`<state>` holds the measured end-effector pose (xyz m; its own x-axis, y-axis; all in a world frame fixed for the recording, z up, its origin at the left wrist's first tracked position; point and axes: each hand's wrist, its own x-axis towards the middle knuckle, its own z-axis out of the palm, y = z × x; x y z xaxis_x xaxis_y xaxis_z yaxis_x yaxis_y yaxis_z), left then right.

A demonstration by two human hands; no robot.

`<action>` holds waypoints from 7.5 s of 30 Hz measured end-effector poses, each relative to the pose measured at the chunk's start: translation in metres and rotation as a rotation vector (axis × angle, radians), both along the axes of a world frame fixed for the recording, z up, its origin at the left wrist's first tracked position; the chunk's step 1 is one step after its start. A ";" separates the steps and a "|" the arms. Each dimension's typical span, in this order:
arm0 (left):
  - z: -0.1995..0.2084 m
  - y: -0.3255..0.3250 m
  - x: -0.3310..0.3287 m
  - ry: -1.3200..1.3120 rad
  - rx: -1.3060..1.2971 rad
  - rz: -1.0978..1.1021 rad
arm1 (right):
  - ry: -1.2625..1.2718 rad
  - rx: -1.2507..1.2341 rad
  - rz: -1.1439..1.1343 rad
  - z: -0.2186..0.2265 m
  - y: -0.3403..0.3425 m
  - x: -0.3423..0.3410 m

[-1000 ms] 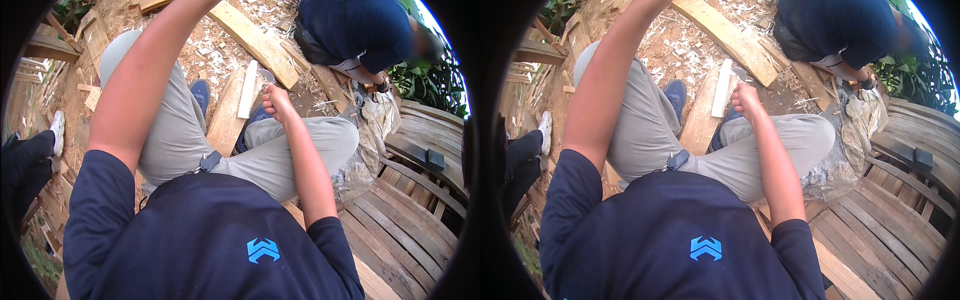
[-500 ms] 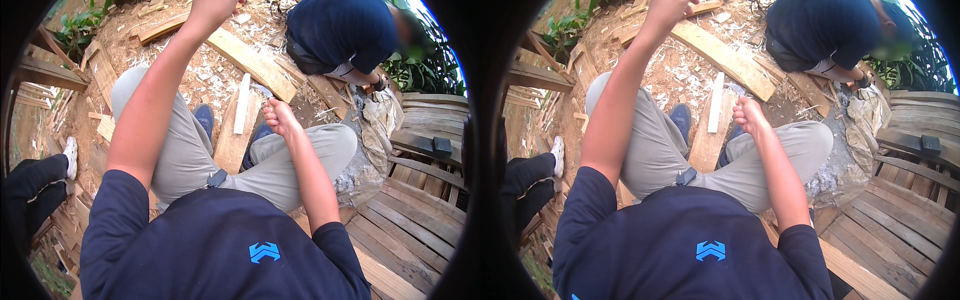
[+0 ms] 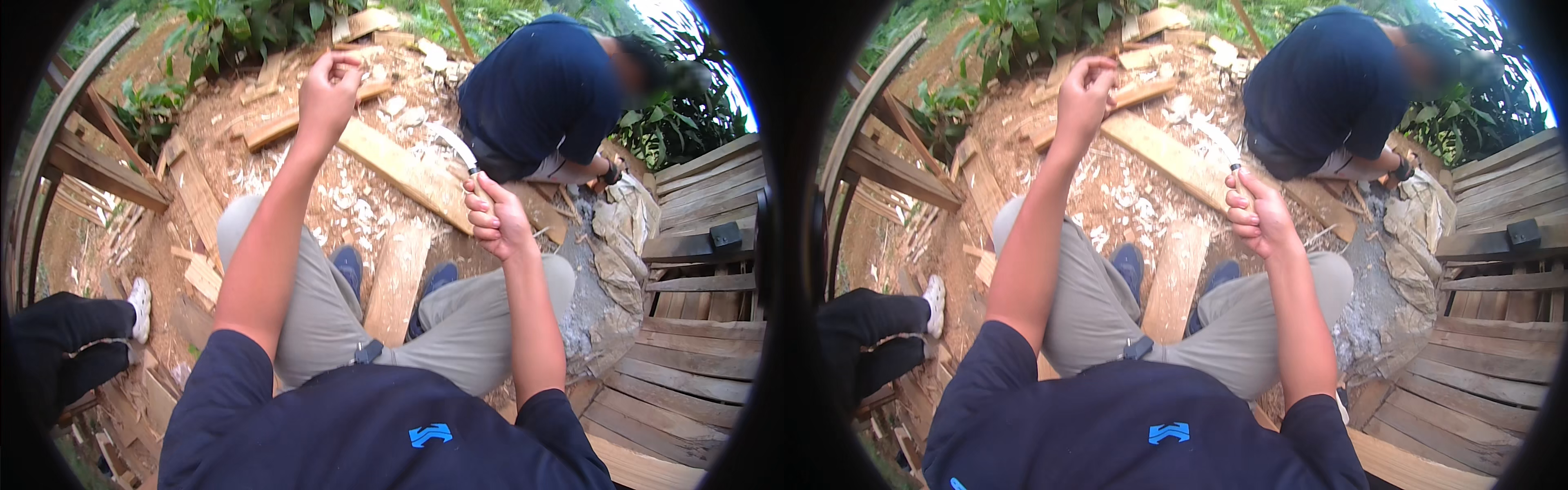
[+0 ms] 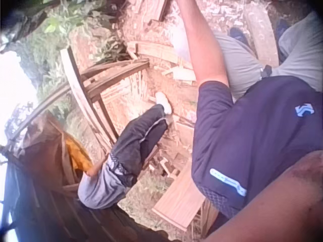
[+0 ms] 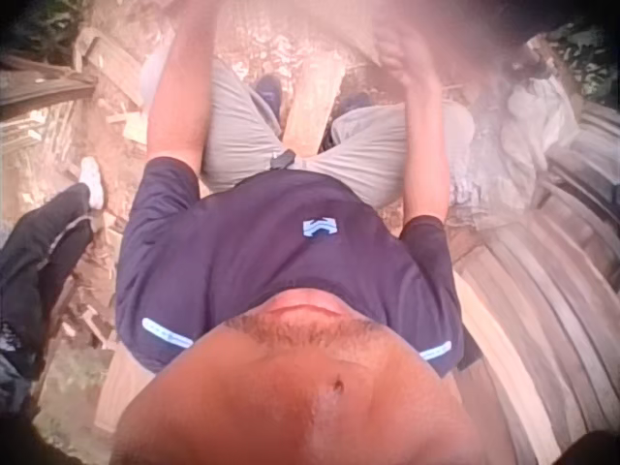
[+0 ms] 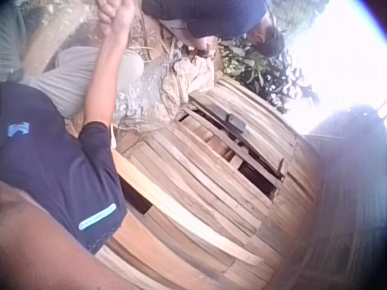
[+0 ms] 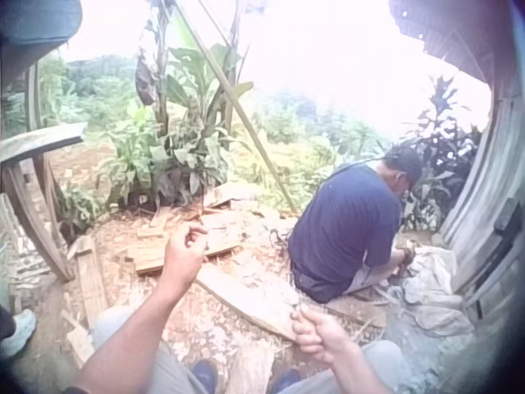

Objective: The person sits cross-legged on the ground and uses a knife to carve and shape a small piece of wood. They hold the wood in their left hand and carefully shave off thin layers with the knife in their right hand, occasionally rotating the wood to work on different sides.

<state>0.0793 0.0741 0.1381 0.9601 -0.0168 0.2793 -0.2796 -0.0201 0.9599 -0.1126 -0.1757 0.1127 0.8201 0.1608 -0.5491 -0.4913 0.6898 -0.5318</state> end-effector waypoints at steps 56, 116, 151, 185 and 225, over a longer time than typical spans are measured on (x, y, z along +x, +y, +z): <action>0.010 -0.038 -0.045 0.435 0.296 -0.503 | -0.511 -0.665 -0.213 0.009 -0.011 0.062; 0.011 -0.042 -0.054 0.412 0.229 -0.451 | -0.457 -1.566 -0.024 0.001 -0.004 0.056; -0.044 -0.031 0.003 0.366 0.085 -0.321 | 0.207 -1.114 -0.483 -0.159 -0.006 0.096; -0.063 -0.009 0.006 0.416 0.100 -0.303 | 0.170 -1.260 -0.008 -0.162 -0.002 0.082; -0.031 -0.036 -0.048 0.486 0.062 -0.310 | -1.006 -1.698 -0.297 0.077 -0.023 0.083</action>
<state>0.0316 0.0378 0.1075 0.9254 -0.3203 -0.2027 0.1909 -0.0682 0.9792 -0.0296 -0.1983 0.1895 0.7735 -0.1071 0.6246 0.3606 -0.7361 -0.5728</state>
